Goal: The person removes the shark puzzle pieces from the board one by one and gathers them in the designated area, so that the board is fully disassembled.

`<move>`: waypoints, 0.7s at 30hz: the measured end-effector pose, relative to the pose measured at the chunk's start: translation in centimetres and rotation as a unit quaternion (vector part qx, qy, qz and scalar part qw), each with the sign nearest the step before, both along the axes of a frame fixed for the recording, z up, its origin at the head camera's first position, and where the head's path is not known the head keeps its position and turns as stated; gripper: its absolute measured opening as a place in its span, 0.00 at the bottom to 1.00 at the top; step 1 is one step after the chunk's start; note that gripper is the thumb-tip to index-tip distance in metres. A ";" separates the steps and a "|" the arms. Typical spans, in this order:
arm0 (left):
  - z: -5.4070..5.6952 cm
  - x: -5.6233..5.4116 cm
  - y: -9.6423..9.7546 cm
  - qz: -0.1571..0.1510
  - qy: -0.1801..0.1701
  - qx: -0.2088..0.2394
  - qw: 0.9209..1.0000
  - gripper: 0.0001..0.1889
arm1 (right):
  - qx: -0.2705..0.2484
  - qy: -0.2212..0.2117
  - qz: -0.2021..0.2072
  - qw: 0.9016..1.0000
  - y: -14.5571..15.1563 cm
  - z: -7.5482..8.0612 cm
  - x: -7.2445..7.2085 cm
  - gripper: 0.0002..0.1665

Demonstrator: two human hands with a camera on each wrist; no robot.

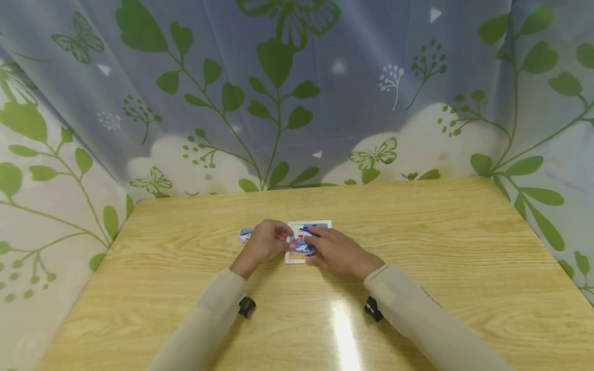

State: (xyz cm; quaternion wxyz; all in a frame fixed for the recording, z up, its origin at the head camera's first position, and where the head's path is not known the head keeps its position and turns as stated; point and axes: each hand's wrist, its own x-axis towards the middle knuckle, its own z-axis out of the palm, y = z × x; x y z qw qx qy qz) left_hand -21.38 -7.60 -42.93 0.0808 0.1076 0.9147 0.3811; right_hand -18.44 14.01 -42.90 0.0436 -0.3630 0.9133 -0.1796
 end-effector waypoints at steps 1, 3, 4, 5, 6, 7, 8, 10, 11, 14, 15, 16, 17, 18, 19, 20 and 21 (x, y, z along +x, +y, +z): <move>0.0 0.0 0.0 0.002 -0.001 0.002 1.000 0.10 | 0.001 0.001 0.000 1.000 0.0 0.0 0.0 0.32; 0.0 0.0 0.0 0.004 -0.001 0.005 1.000 0.11 | 0.002 0.002 0.000 1.000 0.0 0.0 0.0 0.32; 0.0 0.0 0.0 0.004 -0.002 0.006 1.000 0.11 | 0.003 0.003 0.000 1.000 0.0 0.0 -0.1 0.32; 0.0 0.0 0.0 0.005 -0.002 0.007 1.000 0.11 | 0.005 0.006 0.002 1.000 0.0 0.0 -0.1 0.32; 0.0 0.0 0.0 0.004 -0.002 0.007 1.000 0.11 | 0.007 0.007 0.002 1.000 0.0 0.0 -0.1 0.33; 0.0 -0.1 0.0 0.004 -0.002 0.007 1.000 0.11 | 0.008 0.008 0.002 1.000 0.0 -0.1 -0.1 0.33; -0.1 -0.1 0.0 0.003 -0.001 0.007 1.000 0.11 | 0.009 0.009 0.002 1.000 0.0 -0.1 -0.1 0.33; -0.1 -0.1 0.0 0.004 -0.001 0.006 1.000 0.11 | 0.010 0.012 0.003 1.000 0.0 -0.1 -0.2 0.33; 0.0 -0.1 0.1 0.004 -0.002 0.006 1.000 0.11 | 0.010 0.013 0.003 1.000 0.0 -0.1 -0.2 0.33; 0.0 -0.2 0.1 0.006 -0.004 0.009 1.000 0.11 | 0.011 0.013 0.004 1.000 0.1 -0.2 -0.2 0.33; 0.0 -0.2 0.1 0.008 -0.005 0.010 1.000 0.11 | 0.011 0.011 0.004 1.000 0.1 -0.2 -0.2 0.33; 0.0 -0.2 0.1 0.009 -0.006 0.013 1.000 0.11 | 0.012 0.010 0.004 1.000 0.1 -0.2 -0.3 0.33; 0.0 -0.1 0.1 0.009 -0.006 0.014 1.000 0.12 | 0.013 0.008 0.004 1.000 0.1 -0.2 -0.3 0.33; 0.0 -0.1 0.0 0.009 -0.004 0.016 1.000 0.12 | 0.014 0.006 0.004 1.000 0.1 -0.2 -0.3 0.34; -0.1 -0.2 0.0 0.009 -0.004 0.016 1.000 0.12 | 0.014 0.004 0.004 1.000 0.1 -0.2 -0.3 0.34; -0.1 -0.1 0.1 0.010 -0.003 0.016 1.000 0.12 | 0.014 0.001 0.003 1.000 0.1 -0.3 -0.3 0.34; -0.1 -0.2 0.1 0.009 -0.002 0.015 1.000 0.12 | 0.013 0.000 0.003 1.000 0.1 -0.3 -0.3 0.34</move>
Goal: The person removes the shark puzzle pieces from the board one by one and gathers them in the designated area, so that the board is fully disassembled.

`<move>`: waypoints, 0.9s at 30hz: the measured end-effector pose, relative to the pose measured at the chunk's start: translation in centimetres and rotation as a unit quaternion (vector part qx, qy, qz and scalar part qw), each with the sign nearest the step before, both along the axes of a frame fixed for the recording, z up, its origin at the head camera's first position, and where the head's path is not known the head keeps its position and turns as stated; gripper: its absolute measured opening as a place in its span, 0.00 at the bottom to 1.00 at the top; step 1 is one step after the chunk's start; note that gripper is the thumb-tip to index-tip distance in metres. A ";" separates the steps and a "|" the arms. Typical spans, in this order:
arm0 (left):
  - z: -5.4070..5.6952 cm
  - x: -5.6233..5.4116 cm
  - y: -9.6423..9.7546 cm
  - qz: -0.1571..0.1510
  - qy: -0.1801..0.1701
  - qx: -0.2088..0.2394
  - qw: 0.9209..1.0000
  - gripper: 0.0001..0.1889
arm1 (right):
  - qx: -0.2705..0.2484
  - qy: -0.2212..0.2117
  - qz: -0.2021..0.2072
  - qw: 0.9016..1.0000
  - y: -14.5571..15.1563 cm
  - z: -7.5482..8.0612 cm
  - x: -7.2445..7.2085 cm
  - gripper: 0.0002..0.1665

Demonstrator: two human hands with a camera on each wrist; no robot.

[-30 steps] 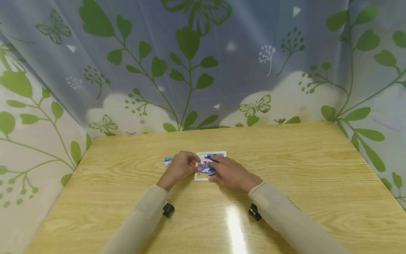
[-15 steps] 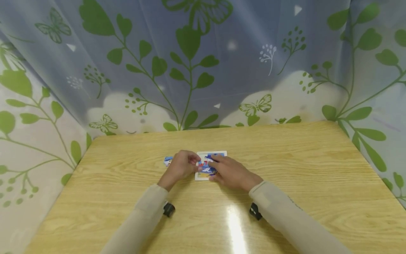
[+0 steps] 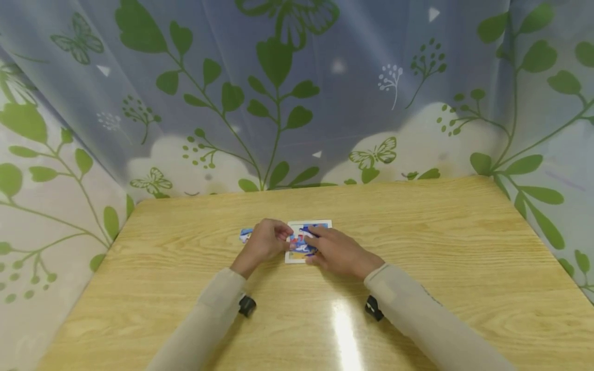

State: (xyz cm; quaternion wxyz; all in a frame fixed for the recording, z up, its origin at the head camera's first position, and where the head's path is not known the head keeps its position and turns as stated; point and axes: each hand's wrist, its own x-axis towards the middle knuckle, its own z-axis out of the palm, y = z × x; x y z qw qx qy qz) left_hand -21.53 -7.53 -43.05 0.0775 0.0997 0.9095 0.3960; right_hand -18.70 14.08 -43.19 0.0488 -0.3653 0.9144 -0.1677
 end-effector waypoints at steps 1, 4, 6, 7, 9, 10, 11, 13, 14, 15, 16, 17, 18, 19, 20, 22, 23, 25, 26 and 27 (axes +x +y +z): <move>0.0 0.0 0.0 0.000 0.000 0.000 1.000 0.12 | -0.001 -0.001 0.000 1.000 0.0 0.0 0.0 0.34; -0.1 0.0 0.0 0.002 0.000 -0.001 1.000 0.12 | -0.005 -0.001 0.001 1.000 0.0 -0.1 0.0 0.34; -0.1 0.0 0.0 0.002 -0.001 0.001 1.000 0.12 | -0.008 -0.002 0.001 1.000 0.0 -0.2 0.0 0.35; 0.0 0.0 0.0 0.001 -0.003 0.003 1.000 0.11 | -0.010 -0.002 0.001 1.000 0.0 -0.2 0.0 0.35; 0.0 0.0 0.1 -0.003 -0.008 0.009 1.000 0.10 | -0.013 0.000 0.002 1.000 -0.1 -0.3 -0.1 0.34; 0.0 0.0 0.1 -0.006 -0.009 0.012 1.000 0.10 | -0.015 0.000 0.003 1.000 0.0 -0.3 -0.1 0.34; 0.0 0.0 0.1 -0.009 -0.011 0.015 1.000 0.09 | -0.017 0.002 0.004 1.000 -0.1 -0.3 -0.1 0.34; 0.1 -0.1 0.2 -0.016 -0.010 0.019 1.000 0.11 | -0.020 0.004 0.007 1.000 -0.1 -0.3 -0.1 0.34; 0.1 -0.1 0.3 -0.017 -0.009 0.017 1.000 0.12 | -0.022 0.004 0.009 1.000 -0.1 -0.3 -0.1 0.34; 0.1 -0.1 0.3 -0.018 -0.006 0.011 1.000 0.13 | -0.024 0.002 0.009 1.000 -0.1 -0.3 -0.2 0.34; 0.2 0.0 0.4 -0.016 -0.004 0.003 1.000 0.14 | -0.024 0.000 0.010 1.000 -0.1 -0.3 -0.1 0.34; 0.2 0.0 0.3 -0.014 -0.005 -0.004 1.000 0.15 | -0.024 -0.001 0.010 1.000 -0.1 -0.3 -0.1 0.34; 0.3 0.0 0.3 -0.013 -0.005 -0.012 1.000 0.15 | -0.024 -0.004 0.010 1.000 -0.1 -0.3 -0.1 0.34; 0.3 0.0 0.3 -0.013 -0.008 -0.019 1.000 0.15 | -0.022 -0.004 0.009 1.000 -0.1 -0.3 -0.1 0.34; 0.3 0.0 0.2 -0.012 -0.011 -0.026 1.000 0.15 | -0.020 -0.004 0.009 1.000 -0.1 -0.3 -0.1 0.34; 0.3 -0.1 0.2 -0.014 -0.019 -0.029 0.999 0.14 | -0.018 -0.003 0.007 1.000 0.0 -0.3 -0.1 0.34; 0.4 -0.2 0.1 -0.016 -0.025 -0.028 0.999 0.13 | -0.017 -0.002 0.007 1.000 0.0 -0.3 -0.1 0.34; 0.4 -0.3 0.1 -0.018 -0.031 -0.025 0.999 0.13 | -0.017 0.000 0.007 1.000 0.0 -0.3 -0.1 0.34; 0.4 -0.3 0.1 -0.018 -0.035 -0.023 0.999 0.13 | -0.018 0.001 0.007 1.000 0.1 -0.3 -0.1 0.34; 0.5 -0.4 0.2 -0.017 -0.038 -0.022 0.999 0.13 | -0.018 0.002 0.008 1.000 0.1 -0.2 -0.1 0.34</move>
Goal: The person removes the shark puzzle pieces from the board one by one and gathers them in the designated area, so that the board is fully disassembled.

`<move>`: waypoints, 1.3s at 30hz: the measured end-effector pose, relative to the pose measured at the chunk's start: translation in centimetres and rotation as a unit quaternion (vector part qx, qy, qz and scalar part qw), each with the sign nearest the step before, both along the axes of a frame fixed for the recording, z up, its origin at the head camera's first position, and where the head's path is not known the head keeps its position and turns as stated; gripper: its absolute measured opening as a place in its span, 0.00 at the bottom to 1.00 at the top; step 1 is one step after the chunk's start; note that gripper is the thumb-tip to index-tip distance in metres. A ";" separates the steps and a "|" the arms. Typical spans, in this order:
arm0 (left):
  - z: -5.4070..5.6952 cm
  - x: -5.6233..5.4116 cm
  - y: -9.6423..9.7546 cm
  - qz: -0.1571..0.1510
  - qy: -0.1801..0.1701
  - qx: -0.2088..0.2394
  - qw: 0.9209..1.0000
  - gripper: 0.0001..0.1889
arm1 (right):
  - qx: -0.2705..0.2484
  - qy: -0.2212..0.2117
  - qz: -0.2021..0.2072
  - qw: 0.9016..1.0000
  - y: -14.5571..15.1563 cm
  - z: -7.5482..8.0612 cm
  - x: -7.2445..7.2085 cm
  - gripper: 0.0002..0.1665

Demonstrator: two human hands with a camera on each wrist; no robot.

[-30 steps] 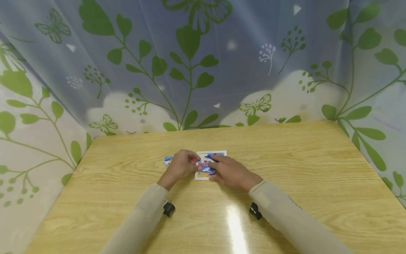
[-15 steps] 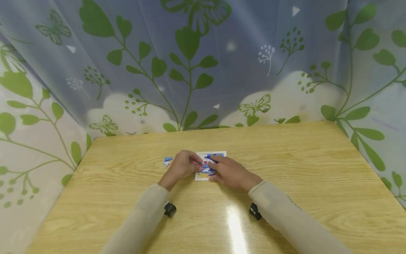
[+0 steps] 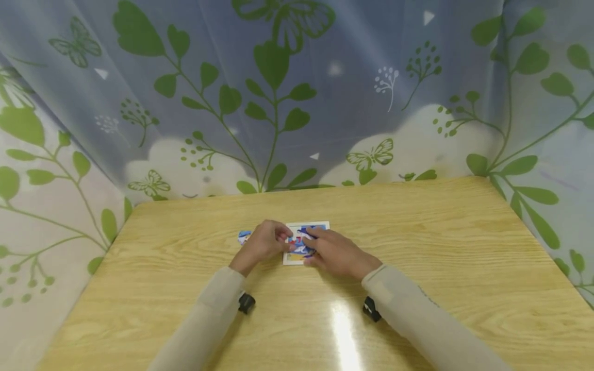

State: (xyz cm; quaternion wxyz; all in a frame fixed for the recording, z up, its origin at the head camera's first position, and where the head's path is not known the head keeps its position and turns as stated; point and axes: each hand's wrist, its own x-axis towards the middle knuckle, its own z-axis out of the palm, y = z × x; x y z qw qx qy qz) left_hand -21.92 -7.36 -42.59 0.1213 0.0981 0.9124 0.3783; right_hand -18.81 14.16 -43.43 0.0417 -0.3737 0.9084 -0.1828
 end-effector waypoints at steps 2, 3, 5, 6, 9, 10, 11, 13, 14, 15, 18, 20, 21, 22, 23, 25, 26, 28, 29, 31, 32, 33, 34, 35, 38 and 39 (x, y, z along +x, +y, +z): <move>0.0 -0.1 0.0 0.002 -0.004 0.001 1.000 0.13 | -0.001 -0.004 -0.001 1.000 0.0 0.1 0.0 0.34; 0.0 -0.1 0.0 0.003 -0.006 0.001 1.000 0.13 | 0.000 -0.007 -0.002 1.000 0.0 0.1 0.0 0.35; -0.1 -0.2 0.0 0.004 -0.008 0.002 1.000 0.13 | 0.000 -0.015 -0.004 1.000 0.0 0.1 0.0 0.35; -0.1 -0.3 0.0 0.006 -0.009 0.003 1.000 0.13 | -0.001 -0.017 -0.005 1.000 0.0 0.2 0.0 0.35; -0.2 -0.3 0.1 0.009 -0.006 0.009 1.000 0.13 | -0.005 -0.022 -0.006 1.000 0.1 0.2 0.0 0.35; -0.2 -0.3 0.1 0.009 -0.003 0.011 1.000 0.13 | -0.007 -0.022 -0.006 1.000 0.1 0.2 0.0 0.35; -0.2 -0.3 0.0 0.009 -0.001 0.012 1.000 0.14 | -0.009 -0.021 -0.005 1.000 0.1 0.2 0.0 0.35; -0.2 -0.2 0.0 0.010 0.005 0.016 1.000 0.14 | -0.010 -0.018 -0.004 1.000 0.1 0.2 0.0 0.34; -0.2 -0.2 0.0 0.010 0.008 0.017 1.000 0.14 | -0.011 -0.017 -0.004 1.000 0.1 0.2 0.0 0.34; -0.2 -0.1 0.0 0.010 0.011 0.017 1.000 0.14 | -0.011 -0.016 -0.004 1.000 0.1 0.2 -0.1 0.34; -0.2 -0.1 0.0 0.015 0.013 0.023 1.000 0.14 | -0.010 -0.015 -0.005 1.000 0.1 0.0 -0.1 0.34; -0.2 0.0 0.1 0.018 0.014 0.029 0.999 0.14 | -0.009 -0.017 -0.008 1.000 0.1 0.0 -0.1 0.35; -0.2 0.1 0.1 0.021 0.014 0.033 0.999 0.13 | -0.009 -0.018 -0.009 1.000 0.1 0.0 -0.1 0.35; -0.2 0.1 0.1 0.024 0.013 0.037 0.999 0.13 | -0.009 -0.020 -0.010 1.000 0.1 0.0 -0.1 0.35; -0.2 0.2 0.2 0.028 0.011 0.041 0.999 0.12 | -0.007 -0.019 -0.010 1.000 0.1 0.0 -0.1 0.35; -0.2 0.3 0.3 0.037 0.011 0.050 0.998 0.10 | -0.007 -0.021 -0.012 1.000 0.1 0.1 -0.1 0.36; -0.2 0.4 0.3 0.043 0.010 0.055 0.998 0.09 | -0.006 -0.023 -0.013 1.000 0.1 0.1 -0.1 0.36; -0.3 0.4 0.4 0.055 0.012 0.065 0.996 0.08 | -0.005 -0.026 -0.014 1.000 0.1 0.2 -0.1 0.36; -0.3 0.5 0.5 0.060 0.015 0.069 0.996 0.07 | -0.005 -0.025 -0.014 1.000 0.1 0.2 -0.1 0.36; -0.5 0.4 0.5 0.071 0.020 0.080 0.994 0.06 | -0.005 -0.027 -0.014 1.000 0.1 0.2 -0.1 0.37; -0.5 0.4 0.5 0.076 0.024 0.084 0.993 0.06 | -0.004 -0.026 -0.014 1.000 0.1 0.2 -0.1 0.37; -0.6 0.4 0.6 0.080 0.028 0.088 0.993 0.06 | -0.003 -0.025 -0.013 1.000 0.1 0.2 -0.2 0.37; -0.7 0.4 0.5 0.085 0.031 0.091 0.992 0.06 | -0.003 -0.025 -0.014 1.000 0.1 0.2 -0.2 0.37; -0.7 0.4 0.5 0.089 0.033 0.095 0.991 0.06 | -0.003 -0.024 -0.014 1.000 0.1 0.1 -0.2 0.37; -0.7 0.7 0.3 0.099 0.037 0.106 0.989 0.06 | -0.001 -0.022 -0.014 1.000 0.1 0.0 -0.2 0.36; -0.6 0.8 0.2 0.100 0.038 0.108 0.988 0.06 | -0.001 -0.024 -0.015 1.000 0.1 0.0 -0.2 0.36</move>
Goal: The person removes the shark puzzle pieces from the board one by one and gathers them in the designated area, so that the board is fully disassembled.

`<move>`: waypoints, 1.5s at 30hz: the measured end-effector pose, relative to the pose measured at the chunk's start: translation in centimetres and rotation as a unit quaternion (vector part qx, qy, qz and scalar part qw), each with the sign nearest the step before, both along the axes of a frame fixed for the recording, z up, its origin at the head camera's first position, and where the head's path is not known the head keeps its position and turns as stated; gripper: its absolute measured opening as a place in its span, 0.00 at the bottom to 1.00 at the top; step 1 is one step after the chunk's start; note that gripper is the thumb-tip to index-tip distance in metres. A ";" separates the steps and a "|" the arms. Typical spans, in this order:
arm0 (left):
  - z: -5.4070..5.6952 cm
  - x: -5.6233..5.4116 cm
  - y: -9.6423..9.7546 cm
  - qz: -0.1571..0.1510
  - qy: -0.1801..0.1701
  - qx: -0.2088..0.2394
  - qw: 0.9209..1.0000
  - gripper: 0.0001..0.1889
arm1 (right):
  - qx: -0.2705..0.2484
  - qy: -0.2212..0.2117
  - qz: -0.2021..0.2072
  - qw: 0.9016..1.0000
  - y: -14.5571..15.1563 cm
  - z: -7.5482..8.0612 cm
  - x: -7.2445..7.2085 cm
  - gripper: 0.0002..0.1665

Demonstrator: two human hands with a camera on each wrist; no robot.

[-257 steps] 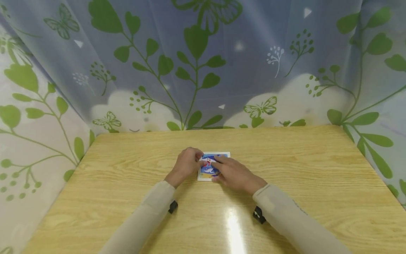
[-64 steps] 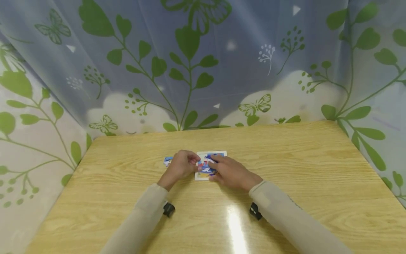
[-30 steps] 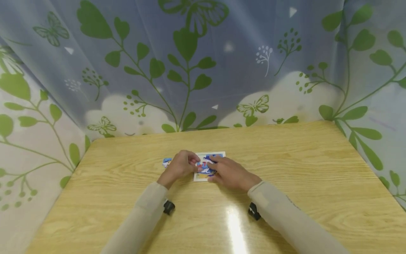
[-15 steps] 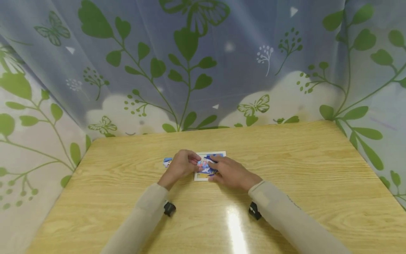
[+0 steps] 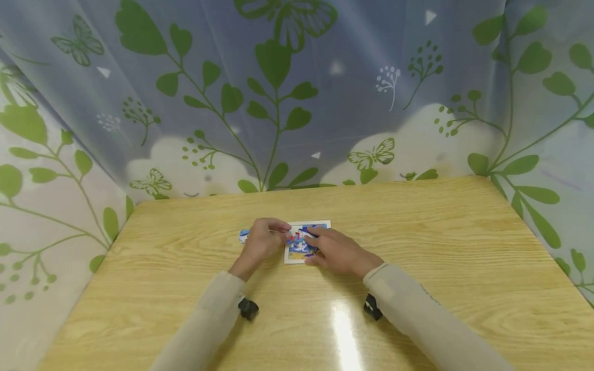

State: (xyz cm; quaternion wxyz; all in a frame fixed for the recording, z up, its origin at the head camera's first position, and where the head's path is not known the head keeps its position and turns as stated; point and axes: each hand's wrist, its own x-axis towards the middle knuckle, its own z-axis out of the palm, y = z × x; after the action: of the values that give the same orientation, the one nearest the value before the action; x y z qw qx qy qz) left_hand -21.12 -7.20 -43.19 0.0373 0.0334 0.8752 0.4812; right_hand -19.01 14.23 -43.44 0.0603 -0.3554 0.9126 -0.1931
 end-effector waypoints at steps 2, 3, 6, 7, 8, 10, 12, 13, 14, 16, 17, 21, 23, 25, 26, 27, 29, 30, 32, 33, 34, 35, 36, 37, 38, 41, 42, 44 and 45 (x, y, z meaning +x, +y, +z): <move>0.2 0.2 -0.4 0.002 0.000 0.006 1.000 0.06 | -0.001 -0.001 0.000 1.000 0.0 0.0 0.0 0.36; 0.2 0.3 -0.6 0.003 0.000 0.010 1.000 0.06 | -0.001 -0.003 -0.001 1.000 0.0 -0.1 0.0 0.36; 0.5 0.7 -1.5 0.002 -0.001 0.022 1.000 0.07 | -0.002 -0.009 -0.005 1.000 0.0 -0.1 0.1 0.36; 0.5 0.8 -1.8 0.004 -0.001 0.025 1.000 0.07 | -0.002 -0.006 -0.006 1.000 -0.1 -0.1 0.1 0.36; 0.5 0.9 -2.1 0.004 -0.003 0.029 1.000 0.08 | -0.002 -0.008 -0.007 1.000 -0.1 0.0 0.1 0.36; 0.5 1.1 -2.8 0.008 -0.007 0.032 0.999 0.08 | -0.002 -0.008 -0.008 1.000 -0.1 0.1 0.1 0.36; 0.4 1.3 -3.6 0.016 -0.010 0.032 0.999 0.07 | -0.003 -0.007 -0.007 1.000 0.0 0.1 0.2 0.36; 0.4 1.4 -4.1 0.018 -0.009 0.031 0.999 0.07 | -0.003 -0.005 -0.005 1.000 0.0 0.1 0.2 0.35; 0.3 1.5 -4.5 0.021 -0.010 0.033 0.999 0.06 | -0.004 -0.006 -0.005 1.000 0.0 0.1 0.2 0.35; 0.3 1.8 -5.4 0.028 -0.012 0.034 0.999 0.06 | -0.003 -0.004 -0.003 1.000 0.0 0.1 0.2 0.35; 0.2 1.9 -5.8 0.031 -0.012 0.035 0.999 0.05 | -0.004 -0.003 -0.002 1.000 0.0 0.0 0.2 0.35; 0.2 2.4 -7.5 0.036 -0.017 0.040 0.998 0.06 | -0.002 0.000 -0.001 1.000 0.0 0.0 0.2 0.35; 0.2 2.5 -8.3 0.041 -0.021 0.037 0.998 0.06 | -0.002 -0.004 -0.004 1.000 0.0 0.0 0.2 0.36; 0.1 2.6 -8.9 0.050 -0.025 0.028 0.998 0.06 | -0.001 -0.006 -0.006 1.000 0.1 0.0 0.2 0.37; 0.1 2.6 -9.2 0.055 -0.026 0.022 0.998 0.06 | -0.001 -0.007 -0.007 1.000 0.1 0.0 0.2 0.37; 0.1 2.6 -9.4 0.061 -0.029 0.017 0.998 0.06 | 0.000 -0.009 -0.008 1.000 0.1 0.0 0.2 0.37; 0.1 2.6 -9.8 0.071 -0.032 0.006 0.997 0.07 | -0.001 -0.011 -0.008 1.000 0.1 -0.1 0.1 0.37; 0.1 2.6 -9.9 0.074 -0.034 0.003 0.997 0.07 | -0.002 -0.011 -0.008 1.000 0.1 -0.1 0.1 0.37; 0.1 2.6 -10.2 0.079 -0.036 -0.004 0.996 0.08 | -0.002 -0.011 -0.007 1.000 0.1 0.0 0.2 0.37; 0.1 2.6 -10.3 0.081 -0.037 -0.008 0.996 0.08 | -0.003 -0.012 -0.007 1.000 0.1 -0.1 0.2 0.37; 0.0 2.6 -10.4 0.083 -0.036 -0.012 0.996 0.09 | -0.003 -0.011 -0.006 1.000 0.1 0.0 0.2 0.37; 0.0 2.6 -10.5 0.084 -0.035 -0.015 0.996 0.08 | -0.004 -0.012 -0.005 1.000 0.1 0.0 0.2 0.37; 0.0 2.6 -10.6 0.085 -0.033 -0.021 0.996 0.08 | -0.004 -0.010 -0.004 1.000 0.1 0.0 0.2 0.37; 0.0 2.5 -10.7 0.087 -0.030 -0.026 0.995 0.08 | -0.004 -0.010 -0.004 1.000 0.1 -0.1 0.2 0.37; -0.1 2.4 -10.7 0.087 -0.026 -0.032 0.995 0.08 | -0.004 -0.009 -0.003 1.000 0.1 -0.1 0.2 0.37; -0.1 2.3 -10.8 0.087 -0.018 -0.048 0.995 0.07 | -0.003 -0.013 -0.005 1.000 0.1 0.0 0.2 0.37; -0.1 2.2 -10.8 0.087 -0.016 -0.054 0.995 0.07 | -0.002 -0.013 -0.005 1.000 0.1 0.0 0.3 0.37; 0.0 2.1 -10.7 0.086 -0.012 -0.062 0.994 0.07 | 0.000 -0.011 -0.006 1.000 0.1 0.1 0.3 0.36; 0.1 2.1 -10.7 0.085 -0.010 -0.067 0.994 0.07 | 0.001 -0.011 -0.006 1.000 0.1 0.1 0.3 0.36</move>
State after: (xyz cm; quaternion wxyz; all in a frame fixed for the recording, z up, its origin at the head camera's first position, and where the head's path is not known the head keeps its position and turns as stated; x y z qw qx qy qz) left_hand -19.01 -17.87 -43.14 0.0070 -0.0489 0.9047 0.4233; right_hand -18.73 14.34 -43.35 0.0696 -0.3476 0.9141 -0.1969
